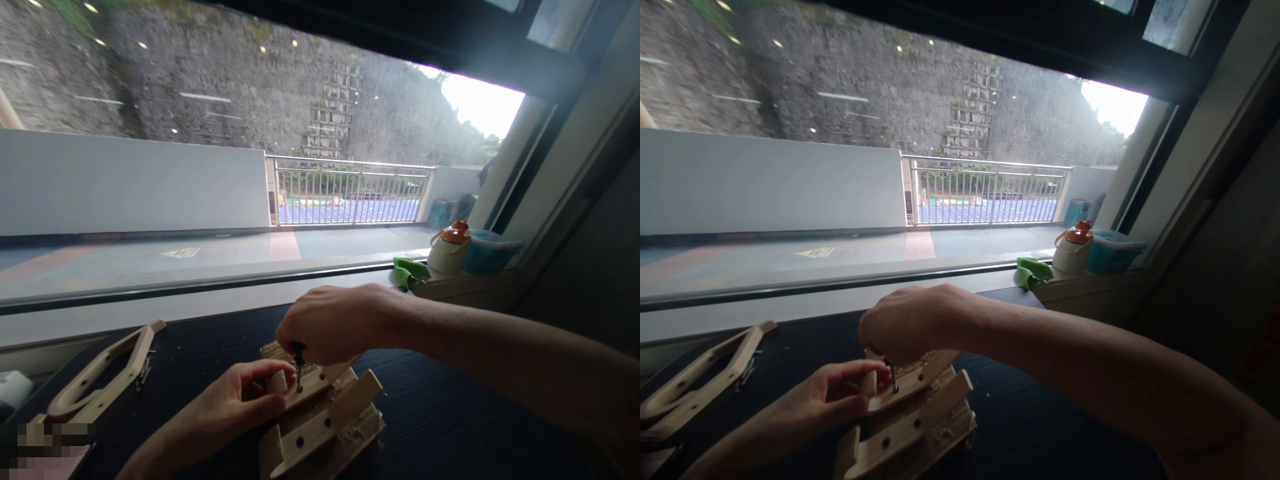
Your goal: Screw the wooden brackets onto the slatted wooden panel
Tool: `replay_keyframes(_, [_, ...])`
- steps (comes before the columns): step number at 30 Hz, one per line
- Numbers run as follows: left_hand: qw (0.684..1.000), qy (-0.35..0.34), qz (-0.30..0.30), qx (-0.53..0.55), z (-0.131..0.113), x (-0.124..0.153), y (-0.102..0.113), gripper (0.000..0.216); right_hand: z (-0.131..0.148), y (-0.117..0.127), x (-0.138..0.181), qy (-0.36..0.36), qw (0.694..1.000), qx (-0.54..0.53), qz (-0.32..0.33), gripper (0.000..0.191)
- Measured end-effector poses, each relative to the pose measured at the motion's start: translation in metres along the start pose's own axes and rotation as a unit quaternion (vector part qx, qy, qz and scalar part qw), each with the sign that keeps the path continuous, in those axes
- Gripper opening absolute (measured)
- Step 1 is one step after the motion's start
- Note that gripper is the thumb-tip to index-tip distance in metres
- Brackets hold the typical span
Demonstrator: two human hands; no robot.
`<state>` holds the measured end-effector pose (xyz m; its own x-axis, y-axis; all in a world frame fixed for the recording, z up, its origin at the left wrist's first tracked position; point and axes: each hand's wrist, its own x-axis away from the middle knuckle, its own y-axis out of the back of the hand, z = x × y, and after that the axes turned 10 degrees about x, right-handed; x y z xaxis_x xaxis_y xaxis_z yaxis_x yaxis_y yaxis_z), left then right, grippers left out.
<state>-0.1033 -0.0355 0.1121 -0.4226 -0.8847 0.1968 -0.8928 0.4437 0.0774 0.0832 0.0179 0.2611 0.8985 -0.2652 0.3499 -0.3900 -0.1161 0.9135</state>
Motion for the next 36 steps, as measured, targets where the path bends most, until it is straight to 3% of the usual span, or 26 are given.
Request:
replay_keyframes(7, [0.997,-0.074,0.014,-0.026,-0.001,-0.003,-0.005,0.033,-0.003,-0.006,-0.01,-0.026,0.999,-0.029,-0.011,0.015])
replay_keyframes(15, [0.998,-0.065,0.006,-0.026,-0.003,-0.001,-0.007,0.03,-0.003,0.0,-0.004,-0.065,0.997,-0.047,-0.015,0.031])
replay_keyframes(19, [0.999,0.005,0.039,0.032,0.006,0.004,0.004,0.054,-0.001,0.003,-0.002,-0.044,0.998,-0.037,-0.014,0.021])
replay_keyframes(24, [0.997,0.023,0.069,0.04,0.015,0.012,0.019,0.081,-0.002,-0.001,-0.006,-0.037,0.998,-0.043,-0.001,0.015])
replay_keyframes(31, [0.995,0.048,0.077,0.051,0.014,0.015,0.017,0.081,-0.005,-0.005,-0.011,-0.035,0.998,-0.05,-0.014,0.011])
replay_keyframes(36, [0.993,-0.002,0.094,0.07,0.005,0.011,0.014,0.067,-0.003,-0.006,-0.016,-0.036,0.997,-0.058,-0.022,0.012])
